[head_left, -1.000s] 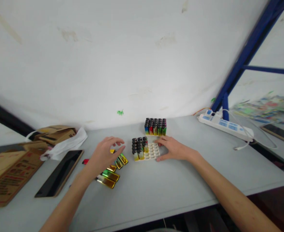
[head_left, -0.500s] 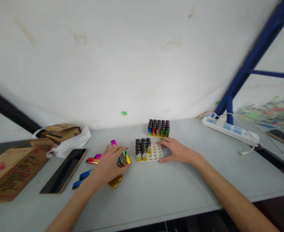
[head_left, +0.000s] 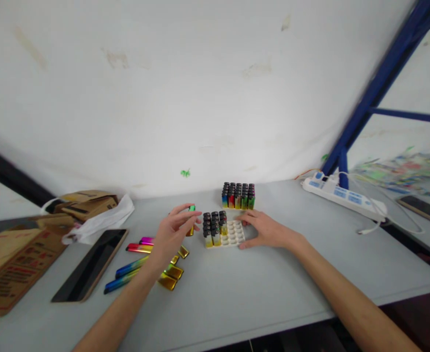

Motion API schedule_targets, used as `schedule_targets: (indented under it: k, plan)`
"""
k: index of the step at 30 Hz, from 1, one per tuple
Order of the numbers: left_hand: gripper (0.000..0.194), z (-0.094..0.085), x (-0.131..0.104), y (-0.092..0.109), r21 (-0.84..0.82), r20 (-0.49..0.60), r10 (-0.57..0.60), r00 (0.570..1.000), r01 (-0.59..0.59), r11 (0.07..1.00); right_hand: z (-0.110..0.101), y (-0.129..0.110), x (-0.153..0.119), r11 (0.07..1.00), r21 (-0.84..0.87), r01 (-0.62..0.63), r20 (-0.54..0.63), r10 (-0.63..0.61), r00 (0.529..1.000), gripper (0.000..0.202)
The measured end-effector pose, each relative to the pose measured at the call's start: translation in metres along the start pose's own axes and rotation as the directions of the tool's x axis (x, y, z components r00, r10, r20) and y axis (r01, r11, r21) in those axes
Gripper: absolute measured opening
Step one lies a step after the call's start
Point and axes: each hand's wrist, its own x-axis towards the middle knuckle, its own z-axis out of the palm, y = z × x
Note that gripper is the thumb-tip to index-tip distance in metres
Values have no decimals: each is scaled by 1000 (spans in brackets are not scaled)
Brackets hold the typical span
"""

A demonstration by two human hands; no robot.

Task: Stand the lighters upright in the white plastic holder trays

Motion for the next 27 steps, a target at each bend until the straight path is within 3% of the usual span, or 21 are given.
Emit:
schedule_targets:
  k: [5,9,12,16,20,24,27]
  plan:
    - [87,4,0,-17,-130,-30,-82,996,78,988,0,0,0,1000,6,1,-3,0,1000,80]
    - [63,0,-4,-14,-121,-63,-157,986,149,981,0,0,0,1000,8,3,-2,-3,1000,79]
    - [48,-1,-9,-7,-160,2,-125,992,124,979,1,2,0,1000,10,8,-3,-8,1000,80]
    - [49,-1,-14,-1,-253,148,-192,970,225,941,1,3,0,1000,18,-4,2,4,1000,80]
    - [40,0,-12,-1,-355,191,-265,945,319,879,0,1,0,1000,25,-18,9,18,1000,78]
    - [49,3,-9,-4,-405,232,-339,912,407,819,0,0,-1,999,35,-27,8,26,1000,76]
    - [46,6,-9,-6,-419,227,-345,911,411,810,0,0,-1,999,34,-34,7,33,999,74]
